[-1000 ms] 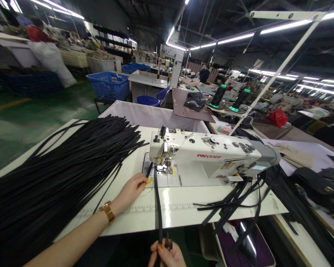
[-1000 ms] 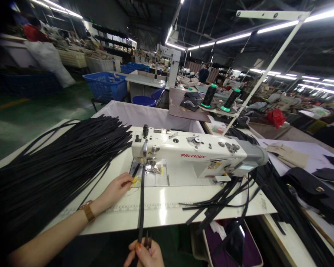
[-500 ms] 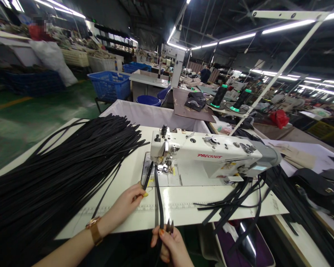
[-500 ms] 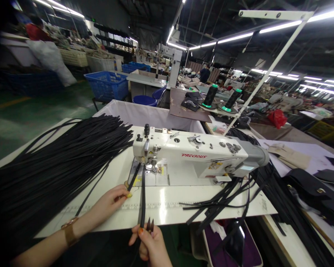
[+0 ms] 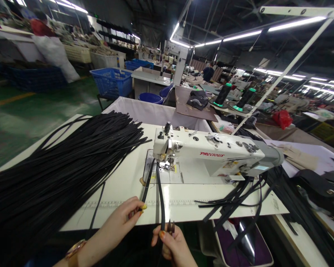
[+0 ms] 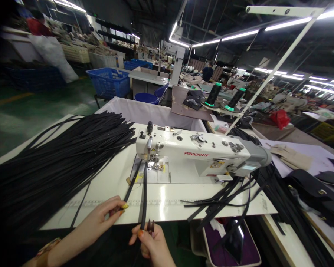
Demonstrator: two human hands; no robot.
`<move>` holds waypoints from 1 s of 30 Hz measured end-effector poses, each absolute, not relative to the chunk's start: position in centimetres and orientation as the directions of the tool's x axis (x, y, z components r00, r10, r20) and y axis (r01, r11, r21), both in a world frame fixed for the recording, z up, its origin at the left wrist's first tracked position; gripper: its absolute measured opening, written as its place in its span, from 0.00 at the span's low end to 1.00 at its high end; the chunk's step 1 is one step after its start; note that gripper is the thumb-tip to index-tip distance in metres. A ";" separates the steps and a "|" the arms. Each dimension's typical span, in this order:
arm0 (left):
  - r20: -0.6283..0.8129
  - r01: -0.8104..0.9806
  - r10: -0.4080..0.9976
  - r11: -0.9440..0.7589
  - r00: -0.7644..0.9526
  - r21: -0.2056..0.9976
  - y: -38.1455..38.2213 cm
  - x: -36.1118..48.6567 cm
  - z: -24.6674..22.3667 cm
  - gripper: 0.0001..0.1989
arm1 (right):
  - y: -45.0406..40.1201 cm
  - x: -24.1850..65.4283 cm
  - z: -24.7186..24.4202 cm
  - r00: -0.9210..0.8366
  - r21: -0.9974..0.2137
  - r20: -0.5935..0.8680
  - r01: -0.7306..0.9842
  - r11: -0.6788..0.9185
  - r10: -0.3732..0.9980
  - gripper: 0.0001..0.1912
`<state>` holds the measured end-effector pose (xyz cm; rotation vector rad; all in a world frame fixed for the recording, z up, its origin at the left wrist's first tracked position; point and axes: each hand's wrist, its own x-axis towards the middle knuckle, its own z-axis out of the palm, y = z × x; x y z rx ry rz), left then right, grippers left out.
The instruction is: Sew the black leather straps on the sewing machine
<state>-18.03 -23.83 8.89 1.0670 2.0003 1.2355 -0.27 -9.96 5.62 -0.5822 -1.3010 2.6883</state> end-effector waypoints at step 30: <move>-0.197 -0.088 0.835 0.177 -0.514 0.980 -24.8 -17.8 9.7 0.15 | -9.0 -4.9 10.4 -0.858 -0.945 -0.168 0.280 0.167 0.485 0.14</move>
